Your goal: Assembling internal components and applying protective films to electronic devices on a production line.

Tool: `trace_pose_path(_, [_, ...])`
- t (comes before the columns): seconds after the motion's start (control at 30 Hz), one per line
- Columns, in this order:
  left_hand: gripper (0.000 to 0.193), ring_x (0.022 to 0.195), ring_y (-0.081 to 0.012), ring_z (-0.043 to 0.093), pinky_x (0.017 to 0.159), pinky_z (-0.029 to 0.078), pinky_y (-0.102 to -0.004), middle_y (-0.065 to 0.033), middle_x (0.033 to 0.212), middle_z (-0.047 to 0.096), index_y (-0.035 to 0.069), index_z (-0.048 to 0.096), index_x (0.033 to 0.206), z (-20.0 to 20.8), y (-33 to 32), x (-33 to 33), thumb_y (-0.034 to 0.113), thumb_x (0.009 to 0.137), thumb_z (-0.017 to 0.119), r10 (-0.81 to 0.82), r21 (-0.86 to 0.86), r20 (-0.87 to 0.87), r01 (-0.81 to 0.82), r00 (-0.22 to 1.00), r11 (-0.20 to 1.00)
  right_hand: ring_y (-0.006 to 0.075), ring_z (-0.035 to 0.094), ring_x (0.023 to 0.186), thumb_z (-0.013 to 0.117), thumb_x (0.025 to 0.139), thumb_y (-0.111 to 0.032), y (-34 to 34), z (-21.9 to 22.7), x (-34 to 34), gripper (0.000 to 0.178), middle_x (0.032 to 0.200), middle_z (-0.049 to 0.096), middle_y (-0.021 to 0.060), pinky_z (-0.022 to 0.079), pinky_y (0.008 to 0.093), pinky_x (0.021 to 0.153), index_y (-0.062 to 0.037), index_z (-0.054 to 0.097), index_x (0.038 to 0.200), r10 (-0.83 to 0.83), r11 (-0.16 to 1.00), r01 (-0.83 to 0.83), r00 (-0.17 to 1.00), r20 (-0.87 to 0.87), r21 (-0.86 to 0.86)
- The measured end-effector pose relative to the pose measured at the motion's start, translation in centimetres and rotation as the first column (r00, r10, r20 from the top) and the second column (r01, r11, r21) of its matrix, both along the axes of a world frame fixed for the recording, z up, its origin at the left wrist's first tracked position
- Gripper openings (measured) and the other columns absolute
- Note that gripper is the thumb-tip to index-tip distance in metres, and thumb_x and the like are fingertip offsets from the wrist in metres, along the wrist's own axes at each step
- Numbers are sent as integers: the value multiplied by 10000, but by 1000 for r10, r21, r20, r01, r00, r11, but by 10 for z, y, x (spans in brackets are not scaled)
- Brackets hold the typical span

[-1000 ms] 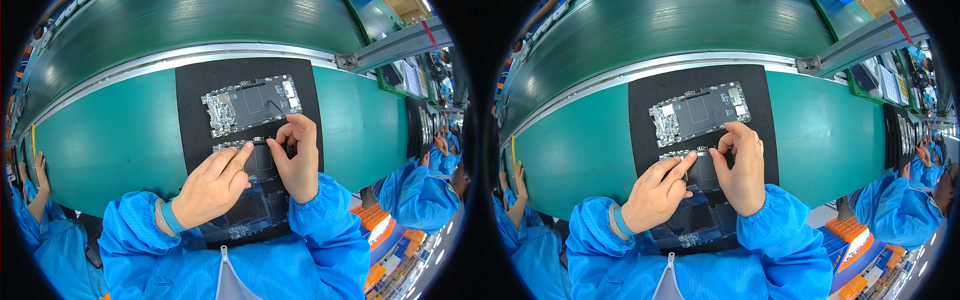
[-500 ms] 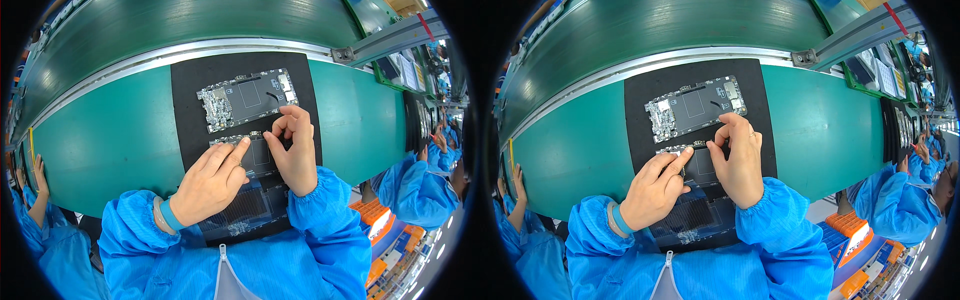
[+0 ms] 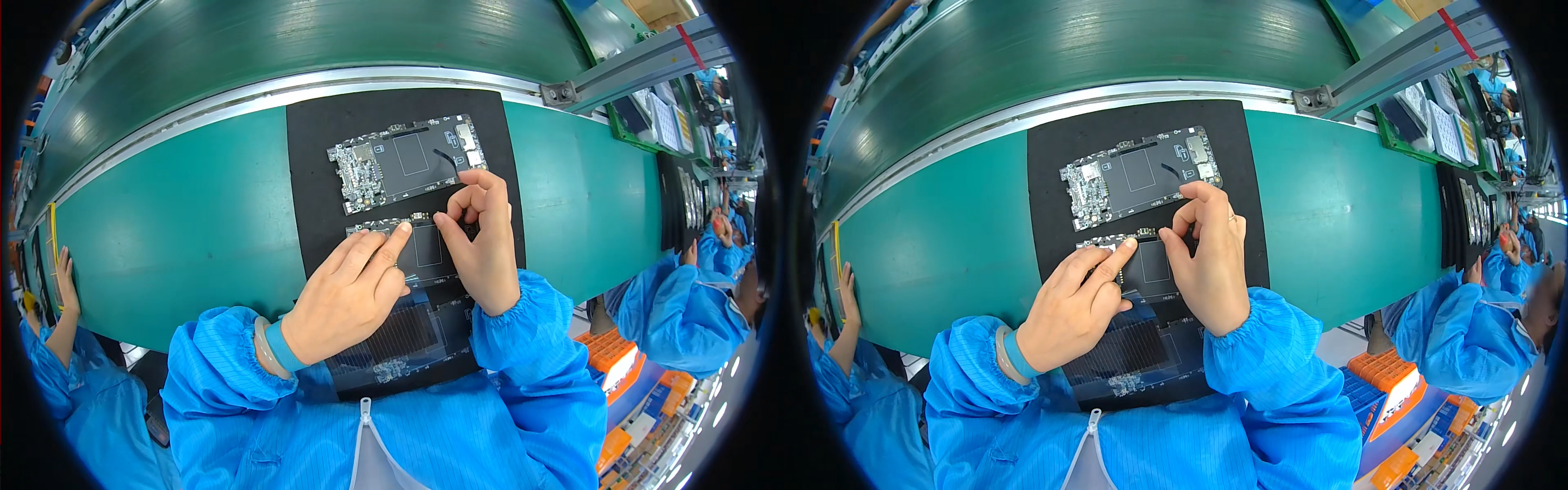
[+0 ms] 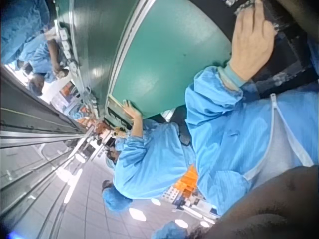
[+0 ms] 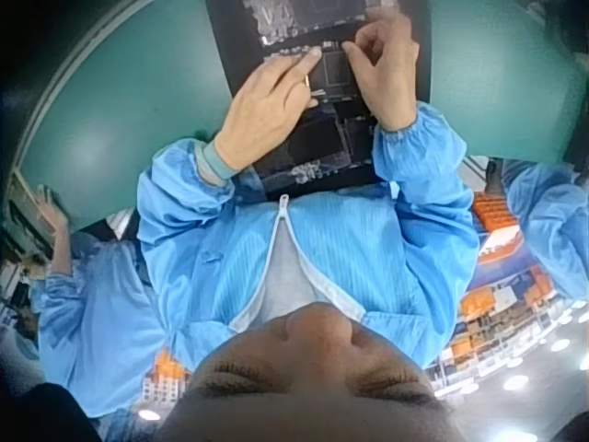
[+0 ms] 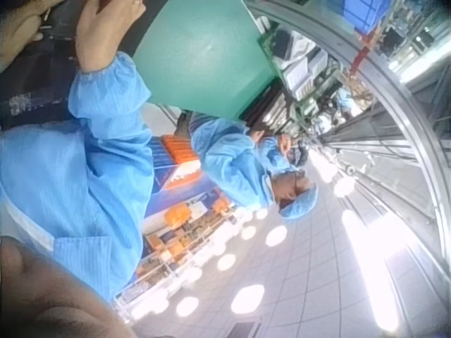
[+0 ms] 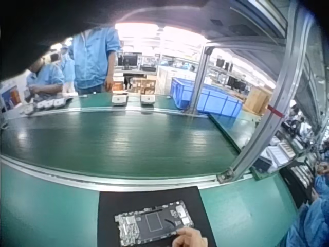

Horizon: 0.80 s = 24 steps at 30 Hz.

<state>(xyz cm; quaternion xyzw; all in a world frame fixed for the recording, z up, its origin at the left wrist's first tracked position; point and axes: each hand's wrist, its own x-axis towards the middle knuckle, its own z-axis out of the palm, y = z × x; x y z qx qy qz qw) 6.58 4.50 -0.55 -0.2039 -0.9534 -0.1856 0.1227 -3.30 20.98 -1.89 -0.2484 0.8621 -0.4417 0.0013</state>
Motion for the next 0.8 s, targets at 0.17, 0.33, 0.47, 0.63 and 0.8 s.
trace_pose_path(0.17, [293,1076,-330,521,938,491,-441,-208,1305,528,-1,470,726,1,-1,0,164,728,712,2,17,6,-2,1000,1000,161,474,730,667,755,68,-1,-1,-1,505,761,529,0,329,339,784,-43,436,1191,-3,999,6,998,61,-50])
trace_pose_path(0.33, [294,1075,-333,526,940,489,-447,-210,1308,525,-1,471,729,2,-2,1,161,727,715,2,28,11,-2,1000,1000,169,468,775,666,751,73,-1,1,0,523,800,520,9,331,342,786,-45,434,1204,-1,1000,2,999,48,-17])
trace_pose_path(0.47, [293,1078,-336,526,941,488,-447,-211,1305,527,-3,472,731,2,-2,0,155,721,720,-1,36,11,1,1000,999,188,460,844,646,745,98,-2,7,0,576,944,495,51,334,341,813,-55,423,1254,-27,998,29,999,-30,55])
trace_pose_path(0.63, [288,1092,-344,522,937,485,-447,-213,1306,526,-3,483,742,1,-5,0,152,712,724,-19,56,14,18,1000,998,159,464,892,605,752,121,6,13,-8,660,1035,491,53,366,317,868,-58,357,1338,9,994,11,983,181,-111])
trace_pose_path(0.8, [274,1115,-362,507,942,467,-451,-206,1294,534,10,503,787,-3,-14,1,151,705,722,-73,179,20,68,997,982,115,536,923,643,817,62,21,26,-9,421,1042,583,68,452,247,784,-22,486,1198,30,862,222,875,482,-456])
